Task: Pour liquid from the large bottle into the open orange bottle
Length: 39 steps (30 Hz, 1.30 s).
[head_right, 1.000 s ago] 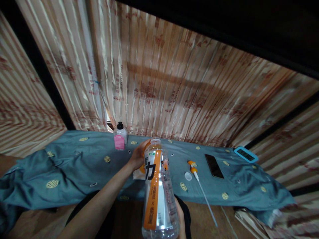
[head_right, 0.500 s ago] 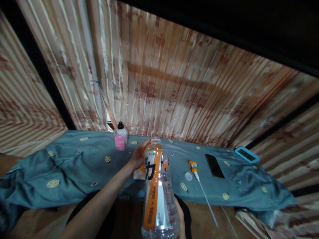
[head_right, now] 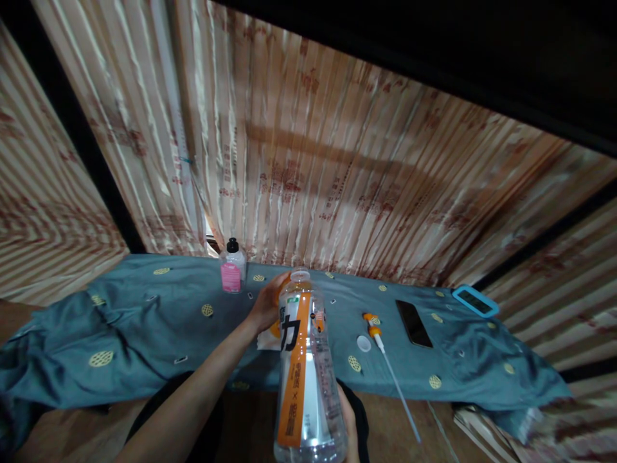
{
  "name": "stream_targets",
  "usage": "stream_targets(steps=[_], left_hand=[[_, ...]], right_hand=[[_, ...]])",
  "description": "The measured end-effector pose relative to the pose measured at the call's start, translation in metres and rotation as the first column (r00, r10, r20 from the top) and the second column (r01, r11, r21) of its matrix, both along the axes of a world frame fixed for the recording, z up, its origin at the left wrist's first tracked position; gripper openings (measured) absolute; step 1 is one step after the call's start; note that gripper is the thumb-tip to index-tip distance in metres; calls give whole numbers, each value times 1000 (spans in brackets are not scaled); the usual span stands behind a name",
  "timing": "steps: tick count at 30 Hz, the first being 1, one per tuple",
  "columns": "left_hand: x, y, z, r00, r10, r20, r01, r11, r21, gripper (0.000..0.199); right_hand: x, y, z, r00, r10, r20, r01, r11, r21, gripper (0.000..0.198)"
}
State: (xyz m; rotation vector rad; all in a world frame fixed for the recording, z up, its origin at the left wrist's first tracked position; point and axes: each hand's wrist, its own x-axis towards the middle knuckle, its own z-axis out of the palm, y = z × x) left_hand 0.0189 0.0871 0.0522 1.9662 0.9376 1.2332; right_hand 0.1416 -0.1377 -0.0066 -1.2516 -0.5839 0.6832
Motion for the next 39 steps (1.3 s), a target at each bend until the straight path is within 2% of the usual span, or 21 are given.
stream_targets(steps=[2,4,8,15,20,31,39], left_hand=[[0,1,-2,1000,12,-1,-12,1000,-3,46],[0,2,-4,1000,27,2,-27,1000,-13,48],[0,1,-3,1000,24,12,-24,999,-21,48],[0,2,-6,998,10,58,-10,1000,-3,47],[0,5,-11,996,6,90,-6,1000,-1,48],[0,5,-13,994,24,108,-20,999,-39,51],[0,5,-11,995,12,96,-8,999,-41,49]], right_hand=[[6,10,8,995,99,28,-95,988,-119,45],[11,21,12,991,114,63,-103,982,-155,43],[10,29,10,992,63,108,-47,988,-148,39],[5,25,6,991,28,128,-7,987,-158,32],[5,26,8,992,9,127,10,988,-154,39],[2,26,12,990,44,133,-20,984,-176,35],[11,31,4,995,89,53,-78,981,-179,40]])
